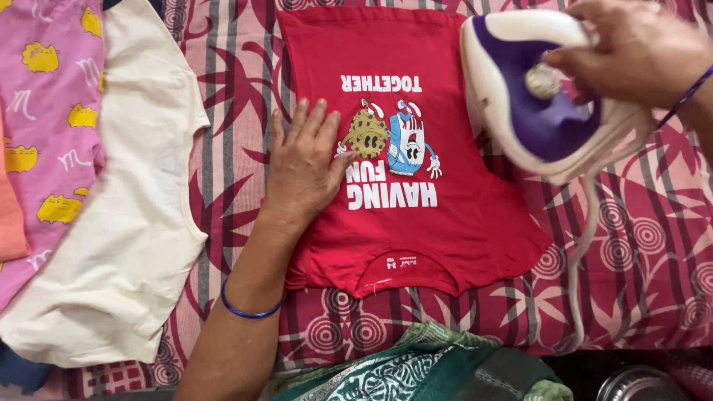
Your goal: The person irons a red t-shirt with a graphic print on a patterned bedsheet. They use a purple and white electric iron to smooth the front and back of the shirt, adjusting the fabric with their hands and flipping the garment to treat different sections.
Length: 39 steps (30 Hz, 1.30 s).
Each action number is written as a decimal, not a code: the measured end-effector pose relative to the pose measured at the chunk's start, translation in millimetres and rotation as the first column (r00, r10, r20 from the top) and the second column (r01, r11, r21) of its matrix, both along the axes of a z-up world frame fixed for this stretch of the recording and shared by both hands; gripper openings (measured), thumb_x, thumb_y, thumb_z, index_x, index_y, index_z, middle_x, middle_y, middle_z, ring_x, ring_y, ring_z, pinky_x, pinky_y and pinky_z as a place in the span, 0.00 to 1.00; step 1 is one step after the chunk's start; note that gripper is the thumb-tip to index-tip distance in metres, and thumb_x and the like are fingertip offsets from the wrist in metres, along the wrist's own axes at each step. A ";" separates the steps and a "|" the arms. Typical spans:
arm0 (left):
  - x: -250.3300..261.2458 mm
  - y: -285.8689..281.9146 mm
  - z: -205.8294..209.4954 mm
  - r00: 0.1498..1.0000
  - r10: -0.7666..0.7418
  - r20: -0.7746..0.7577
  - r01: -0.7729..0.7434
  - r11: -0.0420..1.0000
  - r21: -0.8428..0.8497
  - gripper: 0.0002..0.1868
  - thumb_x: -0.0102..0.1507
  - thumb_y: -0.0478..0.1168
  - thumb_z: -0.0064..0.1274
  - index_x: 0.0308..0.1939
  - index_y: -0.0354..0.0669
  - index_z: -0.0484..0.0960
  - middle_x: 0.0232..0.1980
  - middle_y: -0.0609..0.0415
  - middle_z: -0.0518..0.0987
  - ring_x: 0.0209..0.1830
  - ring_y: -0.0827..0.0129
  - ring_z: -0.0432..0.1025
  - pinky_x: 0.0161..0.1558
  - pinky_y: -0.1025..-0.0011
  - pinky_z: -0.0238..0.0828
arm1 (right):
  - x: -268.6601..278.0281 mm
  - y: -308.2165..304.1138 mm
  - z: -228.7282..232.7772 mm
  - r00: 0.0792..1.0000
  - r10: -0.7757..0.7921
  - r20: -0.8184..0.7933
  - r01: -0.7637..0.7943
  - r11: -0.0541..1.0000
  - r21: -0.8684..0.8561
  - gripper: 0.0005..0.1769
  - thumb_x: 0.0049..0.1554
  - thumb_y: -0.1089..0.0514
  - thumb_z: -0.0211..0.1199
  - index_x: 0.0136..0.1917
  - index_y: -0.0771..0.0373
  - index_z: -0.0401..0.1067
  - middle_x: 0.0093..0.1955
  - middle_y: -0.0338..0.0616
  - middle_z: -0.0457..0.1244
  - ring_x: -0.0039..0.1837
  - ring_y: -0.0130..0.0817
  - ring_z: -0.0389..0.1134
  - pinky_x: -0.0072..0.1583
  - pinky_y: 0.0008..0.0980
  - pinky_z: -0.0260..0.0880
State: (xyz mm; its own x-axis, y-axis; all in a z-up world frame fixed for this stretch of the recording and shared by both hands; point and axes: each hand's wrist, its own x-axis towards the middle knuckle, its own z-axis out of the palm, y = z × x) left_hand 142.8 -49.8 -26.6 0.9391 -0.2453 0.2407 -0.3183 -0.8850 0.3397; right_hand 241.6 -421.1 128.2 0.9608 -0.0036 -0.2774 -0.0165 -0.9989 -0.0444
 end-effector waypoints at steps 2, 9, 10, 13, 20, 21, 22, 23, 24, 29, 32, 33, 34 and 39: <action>-4.9 6.2 -11.2 0.999 -0.035 -0.033 0.033 0.998 -0.059 0.34 0.65 0.56 0.56 0.68 0.37 0.73 0.74 0.40 0.66 0.78 0.48 0.53 0.75 0.39 0.37 | -24.0 29.5 4.4 0.998 0.059 0.018 -0.058 0.997 -0.043 0.37 0.63 0.47 0.63 0.79 0.64 0.60 0.47 0.66 0.71 0.48 0.53 0.75 0.51 0.48 0.75; -5.9 21.8 -15.5 0.997 0.010 -0.072 -0.018 0.993 -0.117 0.35 0.63 0.54 0.59 0.67 0.37 0.74 0.74 0.39 0.67 0.78 0.47 0.54 0.74 0.38 0.38 | -29.4 68.6 -36.6 0.992 0.120 0.025 -0.119 0.992 -0.047 0.27 0.65 0.48 0.56 0.67 0.70 0.61 0.52 0.71 0.67 0.53 0.64 0.72 0.56 0.56 0.72; -6.7 21.2 -16.0 0.998 0.010 -0.066 -0.018 0.993 -0.115 0.35 0.62 0.54 0.59 0.67 0.37 0.74 0.74 0.39 0.67 0.78 0.46 0.54 0.74 0.38 0.38 | -20.9 65.7 -43.5 0.996 0.088 0.022 -0.087 0.995 -0.046 0.27 0.65 0.48 0.55 0.69 0.69 0.60 0.52 0.72 0.67 0.53 0.65 0.72 0.57 0.56 0.73; -5.8 20.6 -15.1 0.999 0.014 -0.052 -0.019 0.993 -0.116 0.34 0.62 0.55 0.59 0.66 0.37 0.75 0.73 0.39 0.67 0.77 0.46 0.54 0.74 0.38 0.37 | 23.7 54.9 -64.9 0.958 0.212 0.191 -0.208 0.977 -0.039 0.27 0.65 0.48 0.57 0.65 0.74 0.63 0.52 0.75 0.67 0.54 0.69 0.70 0.58 0.58 0.70; -5.3 24.7 -14.1 0.996 0.042 -0.080 -0.054 0.986 -0.155 0.34 0.61 0.56 0.61 0.65 0.40 0.76 0.73 0.44 0.69 0.77 0.50 0.57 0.74 0.36 0.36 | 81.4 39.2 -85.3 0.977 0.153 0.151 -0.149 0.988 -0.036 0.31 0.65 0.48 0.55 0.66 0.81 0.61 0.52 0.77 0.67 0.54 0.67 0.71 0.56 0.56 0.72; -3.8 25.0 -14.7 0.996 0.047 -0.069 -0.058 0.985 -0.160 0.33 0.61 0.56 0.61 0.64 0.40 0.77 0.73 0.44 0.69 0.77 0.51 0.57 0.74 0.36 0.36 | 74.5 37.2 -83.4 0.975 0.180 0.130 -0.175 0.984 -0.046 0.30 0.66 0.48 0.54 0.66 0.79 0.63 0.51 0.76 0.67 0.54 0.67 0.71 0.57 0.56 0.73; -2.3 25.6 -15.4 0.996 0.051 -0.069 -0.061 0.987 -0.152 0.33 0.60 0.56 0.61 0.64 0.40 0.77 0.72 0.44 0.70 0.77 0.51 0.57 0.74 0.36 0.36 | 66.4 37.3 -80.9 0.972 0.206 0.110 -0.201 0.978 -0.055 0.29 0.66 0.48 0.54 0.66 0.77 0.64 0.51 0.76 0.67 0.54 0.67 0.72 0.57 0.56 0.73; -2.2 24.8 -16.9 0.996 0.054 -0.073 -0.064 0.987 -0.146 0.34 0.60 0.56 0.61 0.63 0.40 0.77 0.72 0.44 0.70 0.76 0.51 0.57 0.74 0.36 0.36 | 55.5 37.7 -78.3 0.976 0.195 0.100 -0.190 0.980 -0.054 0.28 0.66 0.48 0.55 0.66 0.77 0.64 0.50 0.75 0.67 0.54 0.66 0.72 0.57 0.56 0.72; -1.7 25.2 -18.5 0.995 0.058 -0.076 -0.068 0.988 -0.141 0.34 0.59 0.56 0.62 0.63 0.40 0.77 0.71 0.44 0.70 0.76 0.51 0.58 0.73 0.36 0.36 | 43.1 38.6 -74.9 0.979 0.184 0.090 -0.179 0.982 -0.053 0.28 0.65 0.49 0.56 0.66 0.77 0.64 0.50 0.75 0.67 0.53 0.66 0.72 0.57 0.56 0.72; -1.4 27.8 -24.5 0.997 0.072 -0.029 -0.077 0.976 -0.204 0.31 0.60 0.54 0.62 0.61 0.40 0.79 0.70 0.45 0.73 0.75 0.53 0.60 0.73 0.39 0.42 | 25.1 61.7 -34.5 0.991 0.125 0.040 -0.125 0.992 0.000 0.27 0.66 0.48 0.57 0.70 0.68 0.64 0.50 0.68 0.71 0.54 0.59 0.74 0.59 0.54 0.72; 1.2 29.4 -21.9 0.996 0.083 -0.014 -0.084 0.972 -0.219 0.29 0.60 0.53 0.63 0.59 0.41 0.80 0.69 0.47 0.75 0.75 0.55 0.62 0.73 0.42 0.45 | 23.9 76.5 -19.5 0.973 0.223 0.063 -0.224 0.974 0.018 0.32 0.64 0.48 0.59 0.77 0.58 0.60 0.55 0.64 0.70 0.57 0.57 0.73 0.60 0.54 0.70; 0.5 30.1 -21.8 0.996 0.086 -0.017 -0.088 0.971 -0.224 0.28 0.60 0.52 0.63 0.59 0.41 0.80 0.68 0.48 0.75 0.75 0.56 0.62 0.73 0.42 0.47 | 26.3 81.9 -21.2 0.946 0.307 0.104 -0.310 0.951 0.008 0.33 0.63 0.48 0.60 0.78 0.57 0.59 0.57 0.63 0.69 0.60 0.57 0.70 0.60 0.54 0.68; 1.8 30.9 -21.5 0.996 0.088 -0.003 -0.086 0.970 -0.226 0.28 0.59 0.52 0.63 0.58 0.41 0.81 0.68 0.48 0.75 0.74 0.56 0.62 0.73 0.42 0.47 | 31.6 86.6 -22.8 0.910 0.389 0.144 -0.393 0.920 -0.006 0.34 0.62 0.48 0.61 0.79 0.56 0.58 0.59 0.62 0.68 0.62 0.57 0.68 0.61 0.54 0.67; 1.1 31.2 -19.4 0.997 0.075 0.018 -0.069 0.972 -0.224 0.27 0.58 0.50 0.64 0.57 0.41 0.81 0.67 0.46 0.75 0.73 0.53 0.62 0.70 0.40 0.47 | 75.2 114.1 -34.5 0.830 0.542 0.129 -0.556 0.822 0.123 0.33 0.62 0.53 0.61 0.79 0.53 0.60 0.63 0.59 0.67 0.64 0.53 0.69 0.63 0.50 0.68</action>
